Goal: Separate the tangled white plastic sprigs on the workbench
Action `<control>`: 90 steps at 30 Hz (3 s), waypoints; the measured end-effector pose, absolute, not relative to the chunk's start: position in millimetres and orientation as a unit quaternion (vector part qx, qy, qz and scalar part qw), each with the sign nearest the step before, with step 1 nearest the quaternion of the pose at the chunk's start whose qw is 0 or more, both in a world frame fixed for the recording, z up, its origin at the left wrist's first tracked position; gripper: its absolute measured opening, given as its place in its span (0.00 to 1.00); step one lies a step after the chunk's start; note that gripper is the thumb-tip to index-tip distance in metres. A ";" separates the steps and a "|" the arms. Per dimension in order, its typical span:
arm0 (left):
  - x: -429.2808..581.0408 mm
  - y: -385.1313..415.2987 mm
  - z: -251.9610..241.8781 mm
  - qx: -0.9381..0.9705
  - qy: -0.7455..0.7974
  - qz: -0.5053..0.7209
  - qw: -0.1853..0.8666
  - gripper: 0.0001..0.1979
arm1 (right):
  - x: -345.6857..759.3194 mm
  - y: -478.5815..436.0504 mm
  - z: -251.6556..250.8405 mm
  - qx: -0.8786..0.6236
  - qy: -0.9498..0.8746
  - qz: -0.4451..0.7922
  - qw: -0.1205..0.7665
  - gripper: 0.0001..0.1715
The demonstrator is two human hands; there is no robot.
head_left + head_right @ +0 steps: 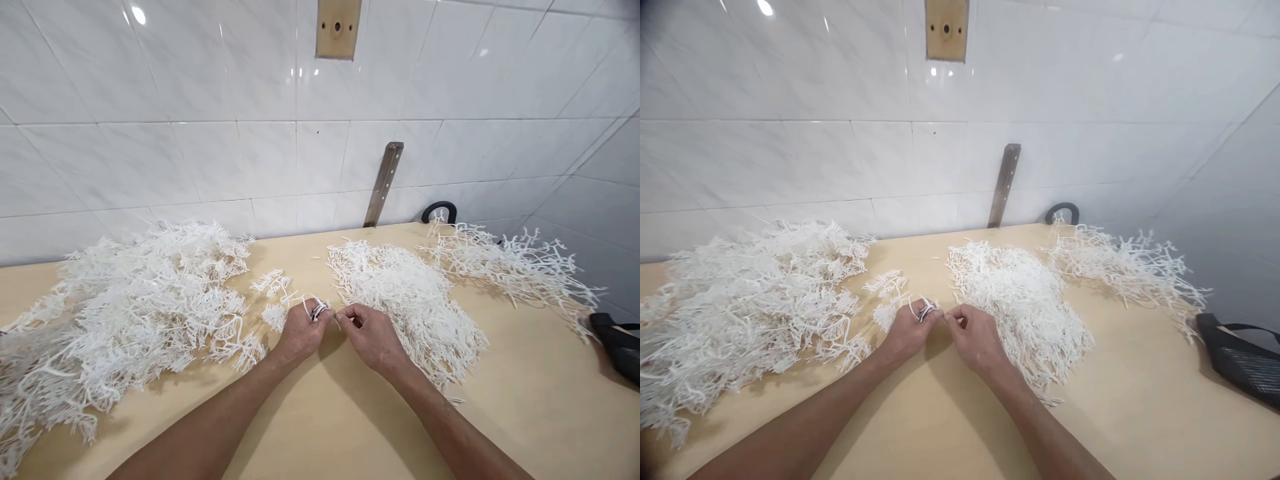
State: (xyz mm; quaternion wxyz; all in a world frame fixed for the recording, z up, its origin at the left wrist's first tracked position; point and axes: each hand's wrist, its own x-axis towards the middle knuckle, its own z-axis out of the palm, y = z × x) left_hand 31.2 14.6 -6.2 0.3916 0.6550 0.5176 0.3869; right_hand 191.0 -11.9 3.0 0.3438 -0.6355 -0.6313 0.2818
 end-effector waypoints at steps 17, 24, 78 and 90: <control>36.9 1.2 -15.5 0.788 0.515 0.271 0.200 0.07 | 184.6 -15.3 -3.8 -0.615 -0.701 0.248 0.260 0.09; 39.1 -0.6 -7.5 0.782 0.508 0.273 0.238 0.08 | 177.0 -15.8 -12.4 -0.623 -0.727 0.146 0.248 0.10; 34.1 8.5 -7.4 0.683 0.449 0.434 0.378 0.08 | 191.4 -6.4 -6.8 -0.563 -0.523 0.529 0.361 0.07; 36.2 9.1 -16.5 0.641 0.470 0.450 0.407 0.10 | 203.8 -13.0 25.1 -0.651 -0.541 0.347 0.405 0.07</control>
